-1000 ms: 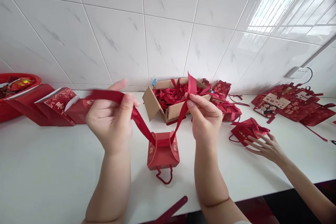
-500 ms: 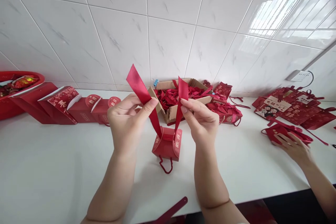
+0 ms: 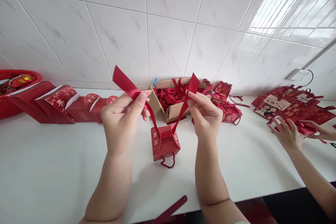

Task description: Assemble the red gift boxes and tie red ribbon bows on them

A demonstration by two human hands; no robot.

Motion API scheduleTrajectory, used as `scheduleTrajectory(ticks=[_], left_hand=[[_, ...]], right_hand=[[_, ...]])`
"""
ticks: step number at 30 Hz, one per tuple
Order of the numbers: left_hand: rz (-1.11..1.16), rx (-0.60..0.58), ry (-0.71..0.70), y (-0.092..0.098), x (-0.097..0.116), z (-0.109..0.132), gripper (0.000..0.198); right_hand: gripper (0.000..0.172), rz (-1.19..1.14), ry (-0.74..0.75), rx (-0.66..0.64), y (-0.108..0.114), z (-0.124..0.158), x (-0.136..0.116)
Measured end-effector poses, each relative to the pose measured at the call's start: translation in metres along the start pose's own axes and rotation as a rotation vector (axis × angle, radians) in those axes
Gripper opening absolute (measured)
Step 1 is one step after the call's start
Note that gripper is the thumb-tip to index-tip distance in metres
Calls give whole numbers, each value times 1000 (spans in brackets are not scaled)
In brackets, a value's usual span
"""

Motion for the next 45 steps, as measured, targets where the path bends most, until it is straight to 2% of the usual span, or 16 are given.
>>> scheduleTrajectory(ticks=[7,16,21,24,30,33,37,40,45], left_hand=[[104,-63,15,3,9,3,12],[227,-203,106,-2,0,-2,23],[90,-100,58,-3,-1,-1,6],[67,-54,8,-2,-1,-2,19],[41,-27,-85,5,-6,-8,8],[-11,-10,-104,9,-11,-10,11],[-33,-4,-101,10,-15,-11,21],[-45,-17,-77,5,-17,-11,18],[-84,-100,-22,-4,-19,-10,25]], right_hand=[[26,5,-44,4,5,1,-1],[23,-18,-59,-21,1,0,4],[21,-11,-25,4,2,-1,7],[24,-24,-18,12,3,-2,7],[27,-73,-19,-18,-1,-3,12],[25,-49,-24,-32,-3,-3,13],[22,7,2,-14,-1,-2,11],[21,18,8,-5,0,-2,10],[20,15,10,17,1,-2,8]])
Point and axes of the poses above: each hand's wrist, its own z-axis away from the middle knuckle, its own y-axis out of the back of the hand, x = y × z, the point moved 3 cm from there along -z, towards the middle knuckle, and after that the axes turned 15 degrees about z, right-handed, at the moved point
